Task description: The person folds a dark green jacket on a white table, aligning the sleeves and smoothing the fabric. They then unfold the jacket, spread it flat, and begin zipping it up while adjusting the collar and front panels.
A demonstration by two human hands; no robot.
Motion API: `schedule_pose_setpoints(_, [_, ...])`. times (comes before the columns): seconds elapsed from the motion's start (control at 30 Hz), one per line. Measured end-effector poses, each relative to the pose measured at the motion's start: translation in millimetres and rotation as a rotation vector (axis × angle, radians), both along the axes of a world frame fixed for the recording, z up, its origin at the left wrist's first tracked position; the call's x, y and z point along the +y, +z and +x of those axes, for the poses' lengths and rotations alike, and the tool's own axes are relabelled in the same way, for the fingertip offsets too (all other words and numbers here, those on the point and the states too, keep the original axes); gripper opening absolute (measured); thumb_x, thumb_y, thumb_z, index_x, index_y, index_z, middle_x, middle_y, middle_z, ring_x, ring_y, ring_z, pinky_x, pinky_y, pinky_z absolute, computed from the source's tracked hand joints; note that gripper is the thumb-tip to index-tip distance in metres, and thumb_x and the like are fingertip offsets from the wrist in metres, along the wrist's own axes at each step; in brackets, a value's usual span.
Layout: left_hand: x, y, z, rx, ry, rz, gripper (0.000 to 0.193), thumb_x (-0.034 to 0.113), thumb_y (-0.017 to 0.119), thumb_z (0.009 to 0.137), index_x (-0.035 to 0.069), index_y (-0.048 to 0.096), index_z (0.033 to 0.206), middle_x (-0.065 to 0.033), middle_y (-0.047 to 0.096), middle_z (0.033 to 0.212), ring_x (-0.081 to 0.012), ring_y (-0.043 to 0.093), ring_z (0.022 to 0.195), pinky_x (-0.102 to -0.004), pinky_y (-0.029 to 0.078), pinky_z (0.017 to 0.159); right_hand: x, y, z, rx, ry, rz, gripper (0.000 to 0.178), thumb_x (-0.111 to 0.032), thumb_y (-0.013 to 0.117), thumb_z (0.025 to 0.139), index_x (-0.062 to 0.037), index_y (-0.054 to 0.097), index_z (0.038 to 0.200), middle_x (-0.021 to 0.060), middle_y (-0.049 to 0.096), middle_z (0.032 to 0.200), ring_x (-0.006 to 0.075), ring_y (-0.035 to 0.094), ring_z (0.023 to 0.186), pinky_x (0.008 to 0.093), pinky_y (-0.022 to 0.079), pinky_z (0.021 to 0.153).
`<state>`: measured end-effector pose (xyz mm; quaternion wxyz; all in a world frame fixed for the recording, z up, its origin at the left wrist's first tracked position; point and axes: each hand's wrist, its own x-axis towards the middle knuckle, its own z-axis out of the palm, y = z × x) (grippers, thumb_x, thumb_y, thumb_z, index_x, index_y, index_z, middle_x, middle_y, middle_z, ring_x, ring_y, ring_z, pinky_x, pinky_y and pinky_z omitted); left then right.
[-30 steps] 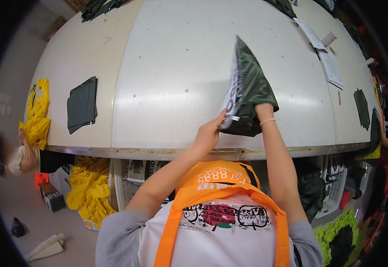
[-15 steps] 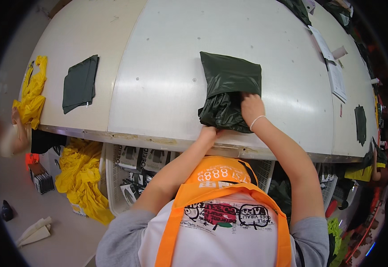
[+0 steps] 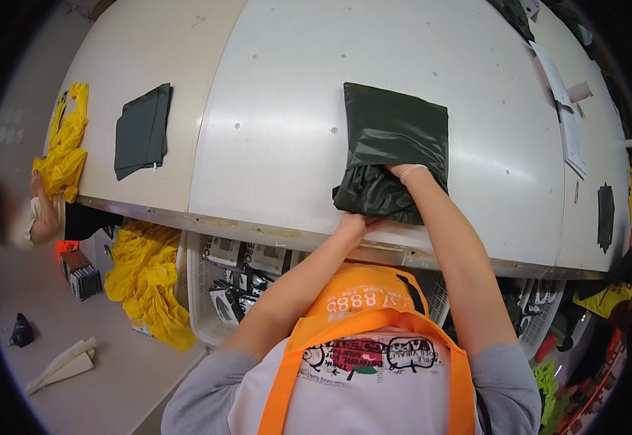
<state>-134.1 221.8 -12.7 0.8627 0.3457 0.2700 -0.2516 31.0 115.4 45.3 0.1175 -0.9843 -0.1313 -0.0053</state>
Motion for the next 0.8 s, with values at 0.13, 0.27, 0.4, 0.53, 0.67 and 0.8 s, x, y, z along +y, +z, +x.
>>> schedule_pose_setpoints(0.13, [3.6,7.2,-4.0,-0.029,0.013,0.106,0.038,0.014,0.051,0.094,0.012,0.045,0.131,-0.0081,0.057,0.122,-0.0243,0.059,0.106,-0.0429,0.054,0.083,-15.1,2.6,-11.4,-0.054,0.053,0.000,0.028,-0.017,0.054,0.086,-0.0017,0.063,0.108,0.0173,0.053,0.123,0.0274,0.050,0.113,0.0395,0.043,0.090])
schedule_pose_setpoints(0.27, [0.1,24.5,2.9,0.077,-0.024,0.101,0.034,0.014,0.046,0.095,0.008,0.045,0.128,-0.0113,0.058,0.117,-0.0265,0.061,0.102,-0.0426,0.055,0.082,-22.7,2.5,-9.5,-0.082,0.114,-0.070,0.028,-0.017,0.055,0.087,-0.0010,0.062,0.108,0.0176,0.055,0.120,0.0270,0.052,0.109,0.0389,0.044,0.089])
schedule_pose_setpoints(0.4, [-12.2,10.8,2.1,0.063,0.020,0.113,0.030,0.012,0.045,0.094,-0.001,0.045,0.121,-0.0160,0.058,0.108,-0.0295,0.063,0.093,-0.0431,0.056,0.079,-38.0,1.2,0.1,-0.073,0.097,-0.125,0.028,-0.016,0.056,0.087,-0.0003,0.061,0.109,0.0178,0.057,0.117,0.0265,0.054,0.106,0.0383,0.045,0.087])
schedule_pose_setpoints(0.53, [-17.8,-2.8,-1.1,0.115,0.135,-0.055,0.029,0.014,0.044,0.094,0.000,0.046,0.120,-0.0168,0.058,0.111,-0.0294,0.061,0.097,-0.0462,0.051,0.088,-36.3,18.2,-26.0,-0.164,0.161,0.065,0.028,-0.016,0.057,0.087,0.0004,0.060,0.110,0.0180,0.059,0.114,0.0261,0.056,0.103,0.0376,0.046,0.086])
schedule_pose_setpoints(0.67, [-16.7,4.0,-5.0,0.020,0.244,-0.239,0.028,0.007,0.035,0.092,-0.003,0.051,0.112,-0.0176,0.058,0.107,-0.0290,0.059,0.096,-0.0456,0.051,0.085,-28.0,61.0,-151.0,0.098,0.262,0.699,0.028,-0.015,0.058,0.088,0.0011,0.059,0.111,0.0182,0.060,0.111,0.0257,0.058,0.100,0.0370,0.047,0.084])
schedule_pose_setpoints(0.8, [-13.9,23.7,0.2,0.079,0.150,-0.066,0.028,0.010,0.040,0.094,-0.001,0.049,0.119,-0.0146,0.054,0.118,-0.0255,0.054,0.104,-0.0439,0.045,0.094,-53.7,11.5,-208.6,0.605,-0.417,1.273,0.030,-0.010,0.056,0.090,0.0008,0.053,0.118,0.0115,0.059,0.111,0.0182,0.058,0.097,0.0325,0.048,0.083])
